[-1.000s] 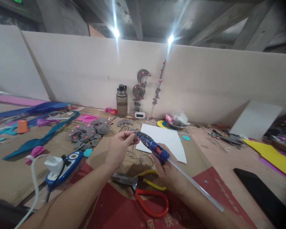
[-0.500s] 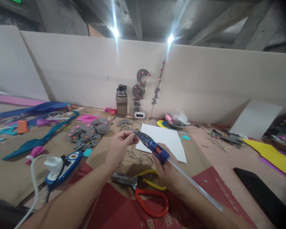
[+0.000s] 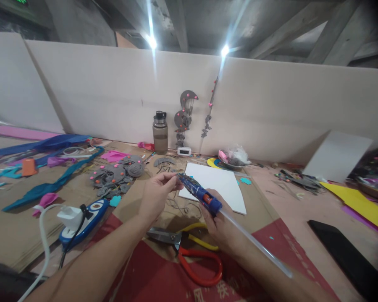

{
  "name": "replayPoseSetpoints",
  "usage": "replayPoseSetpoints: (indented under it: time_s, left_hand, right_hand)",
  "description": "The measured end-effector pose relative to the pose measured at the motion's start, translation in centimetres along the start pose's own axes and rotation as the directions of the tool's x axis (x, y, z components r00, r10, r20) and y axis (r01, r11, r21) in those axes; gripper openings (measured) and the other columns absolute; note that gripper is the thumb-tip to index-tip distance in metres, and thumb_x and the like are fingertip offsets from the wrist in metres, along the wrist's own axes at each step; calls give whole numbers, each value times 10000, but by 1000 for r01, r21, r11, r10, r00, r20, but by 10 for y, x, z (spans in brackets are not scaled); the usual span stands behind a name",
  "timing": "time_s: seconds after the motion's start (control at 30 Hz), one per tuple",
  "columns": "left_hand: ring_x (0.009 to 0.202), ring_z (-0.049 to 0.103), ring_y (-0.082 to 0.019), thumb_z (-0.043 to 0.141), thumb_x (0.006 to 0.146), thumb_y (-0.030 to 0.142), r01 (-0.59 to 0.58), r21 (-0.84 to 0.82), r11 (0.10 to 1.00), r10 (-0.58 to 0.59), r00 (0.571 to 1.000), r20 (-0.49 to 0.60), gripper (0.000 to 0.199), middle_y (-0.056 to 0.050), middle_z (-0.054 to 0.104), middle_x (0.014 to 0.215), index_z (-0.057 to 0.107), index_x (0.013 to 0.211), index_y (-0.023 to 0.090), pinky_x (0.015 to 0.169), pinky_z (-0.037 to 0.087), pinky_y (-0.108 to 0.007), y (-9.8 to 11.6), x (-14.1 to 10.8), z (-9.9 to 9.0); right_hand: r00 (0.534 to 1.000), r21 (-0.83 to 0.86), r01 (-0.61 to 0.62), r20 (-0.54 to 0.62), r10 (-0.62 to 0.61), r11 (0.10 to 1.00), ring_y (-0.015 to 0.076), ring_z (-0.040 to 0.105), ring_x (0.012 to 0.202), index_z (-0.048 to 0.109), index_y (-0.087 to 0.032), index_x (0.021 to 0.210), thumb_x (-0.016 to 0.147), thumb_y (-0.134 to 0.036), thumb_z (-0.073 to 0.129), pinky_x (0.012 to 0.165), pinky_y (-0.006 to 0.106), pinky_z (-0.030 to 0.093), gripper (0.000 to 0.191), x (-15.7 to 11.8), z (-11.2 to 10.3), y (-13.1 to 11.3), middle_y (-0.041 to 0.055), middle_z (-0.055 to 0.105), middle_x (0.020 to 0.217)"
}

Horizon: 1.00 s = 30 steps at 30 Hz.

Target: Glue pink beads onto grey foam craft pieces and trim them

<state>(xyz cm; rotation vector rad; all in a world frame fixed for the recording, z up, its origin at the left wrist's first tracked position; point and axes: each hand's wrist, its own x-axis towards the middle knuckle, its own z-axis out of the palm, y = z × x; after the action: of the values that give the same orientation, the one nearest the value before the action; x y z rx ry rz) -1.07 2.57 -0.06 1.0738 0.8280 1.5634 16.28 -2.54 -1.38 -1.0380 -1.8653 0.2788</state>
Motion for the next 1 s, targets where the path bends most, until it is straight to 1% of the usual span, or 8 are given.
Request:
replayPoseSetpoints:
  time_s: [0.27,0.47,0.63,0.73,0.8,0.87,0.93,1.0]
  left_hand:
    - [626,630,-125,694,694,306,5,31,1000,-5,1000,-22,245,-40,672,724,644,826,106,695,530,-300,3,-1,1]
    - [638,630,-126,688,703,300,10,5,1000,-10,1000,-13,226,-39,669,717,637,811,108,699,522,-293,6,-2,1]
    - [636,634,-132,708,673,302,21,-34,999,-23,999,-36,231,-30,660,699,628,779,113,723,513,-314,10,-1,1]
    - [658,647,-149,714,659,306,20,-59,998,-24,998,-64,242,-32,658,687,611,762,113,747,510,-333,9,4,-2]
    - [686,657,-163,709,663,312,12,-60,998,-17,997,-73,253,-45,666,698,600,777,114,761,509,-344,8,7,-5]
    - [702,661,-167,699,677,318,-13,-39,999,10,997,-74,260,-56,674,718,598,803,115,768,511,-348,5,9,-7]
    - [714,662,-166,689,690,322,-45,0,999,45,997,-66,261,-63,680,741,604,821,113,770,514,-347,3,10,-9]
    - [722,662,-166,684,696,326,-68,40,997,70,996,-54,266,-68,685,759,616,839,112,772,517,-346,3,9,-8]
  right_hand:
    - [999,24,-23,-23,24,999,194,561,959,468,-225,1109,875,-243,423,860,334,460,238,-1,0,0,64,578,1036]
    - [999,8,-42,18,42,999,189,573,917,476,-219,1091,867,-247,442,836,331,476,228,0,-1,0,64,591,1003]
    - [999,-23,-18,-31,17,1000,221,567,997,483,-208,1125,861,-286,453,866,366,469,277,-1,1,4,90,592,1072]
    - [989,8,-147,-27,147,989,214,602,872,515,-175,1073,847,-331,483,793,363,493,277,5,-2,6,95,626,994]
    - [954,116,-296,-3,298,948,154,589,641,518,-167,1016,842,-368,484,629,311,508,268,11,-6,11,76,639,916]
    - [903,238,-427,58,426,872,95,500,462,498,-175,999,838,-395,475,467,262,461,274,19,-10,23,51,639,886]
    - [850,257,-526,130,510,811,86,468,415,490,-181,953,807,-389,509,399,241,415,254,25,-13,41,24,636,803]
    - [771,165,-636,182,610,754,107,477,409,501,-179,883,781,-385,537,378,230,392,232,30,-16,61,-21,568,596]
